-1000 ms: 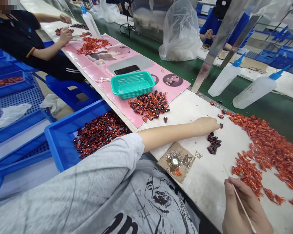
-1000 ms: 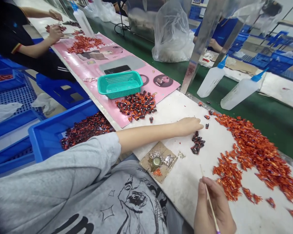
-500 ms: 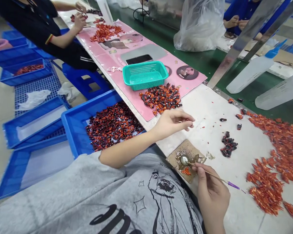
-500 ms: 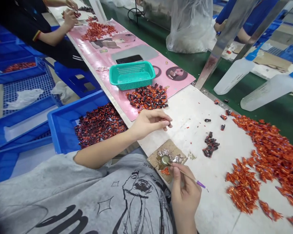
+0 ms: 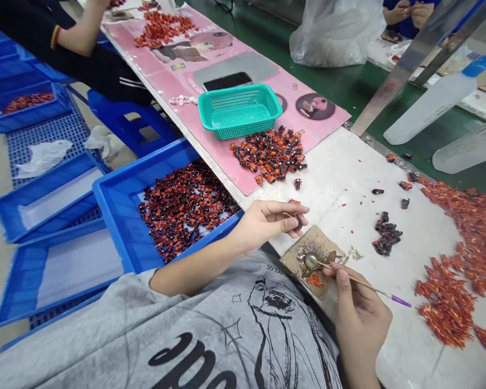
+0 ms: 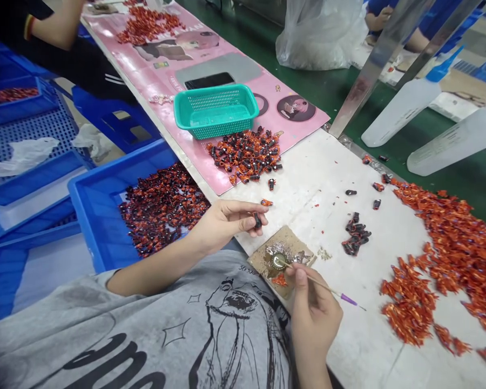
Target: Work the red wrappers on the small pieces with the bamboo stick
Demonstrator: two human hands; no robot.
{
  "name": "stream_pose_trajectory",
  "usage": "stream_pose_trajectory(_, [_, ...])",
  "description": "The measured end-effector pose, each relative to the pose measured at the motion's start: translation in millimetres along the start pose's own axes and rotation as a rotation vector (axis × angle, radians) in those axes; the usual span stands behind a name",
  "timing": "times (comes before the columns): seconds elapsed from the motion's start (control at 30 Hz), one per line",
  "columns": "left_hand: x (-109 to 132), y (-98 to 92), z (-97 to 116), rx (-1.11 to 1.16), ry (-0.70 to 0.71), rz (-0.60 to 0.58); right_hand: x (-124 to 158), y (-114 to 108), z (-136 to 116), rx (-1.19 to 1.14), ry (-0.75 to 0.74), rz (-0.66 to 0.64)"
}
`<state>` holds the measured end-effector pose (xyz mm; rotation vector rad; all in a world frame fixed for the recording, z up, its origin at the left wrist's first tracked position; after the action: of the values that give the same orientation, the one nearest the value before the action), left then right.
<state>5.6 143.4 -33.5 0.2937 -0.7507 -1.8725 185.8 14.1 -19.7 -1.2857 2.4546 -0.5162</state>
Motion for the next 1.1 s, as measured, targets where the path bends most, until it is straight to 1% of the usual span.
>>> stream_pose_trajectory(0.13, [5.2, 6.4, -15.4, 0.114, -0.098, -0.013, -0.7, -6.4, 14.7, -0.046, 0.133, 0.038])
stream_pose_trajectory(0.23, [8.8, 10.5, -26.9, 0.176, -0.157, -0.016, -2.4, -9.9, 16.7, -0.090, 0.147, 0.066])
stream_pose_trajectory(0.3, [11.8, 13.4, -33.2, 0.201, -0.188, -0.019, -3.9, -11.7, 11.7, -0.111, 0.123, 0.086])
stream_pose_trajectory(0.4, [16.8, 17.4, -39.0, 0.202, -0.219, -0.018, -5.6, -12.8, -2.8, -0.141, 0.062, 0.102])
stream_pose_trajectory(0.53, [20.8, 19.1, -39.3, 0.195, -0.223, 0.011, -5.4, -13.6, -23.5, -0.184, -0.019, 0.131])
stream_pose_trajectory(0.63, [21.7, 19.8, -39.2, 0.194, -0.232, 0.018, -4.1, -11.6, -33.7, -0.212, -0.071, 0.135])
stream_pose_trajectory(0.83, [22.3, 18.9, -42.6, 0.192, -0.247, 0.031, -2.6, -5.0, -37.1, -0.205, -0.102, 0.082])
stream_pose_trajectory(0.93, [22.5, 18.9, -44.1, 0.200, -0.250, 0.027, -1.9, -3.2, -36.7, -0.160, -0.103, 0.070])
stream_pose_trajectory(1.1, [23.5, 20.9, -42.3, 0.234, -0.243, 0.003, -0.6, -2.8, -45.7, -0.061, -0.168, 0.075])
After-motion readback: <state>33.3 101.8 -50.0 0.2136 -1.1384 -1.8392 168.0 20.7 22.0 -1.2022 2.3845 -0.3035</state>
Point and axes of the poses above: each hand's wrist, its own x-axis away from the middle knuckle, its own y-axis out of the palm, z = x × y, the point moved 8 cm from there along -x, towards the middle knuckle, and after that the axes turned 8 degrees about x, right-handed, at the moved point
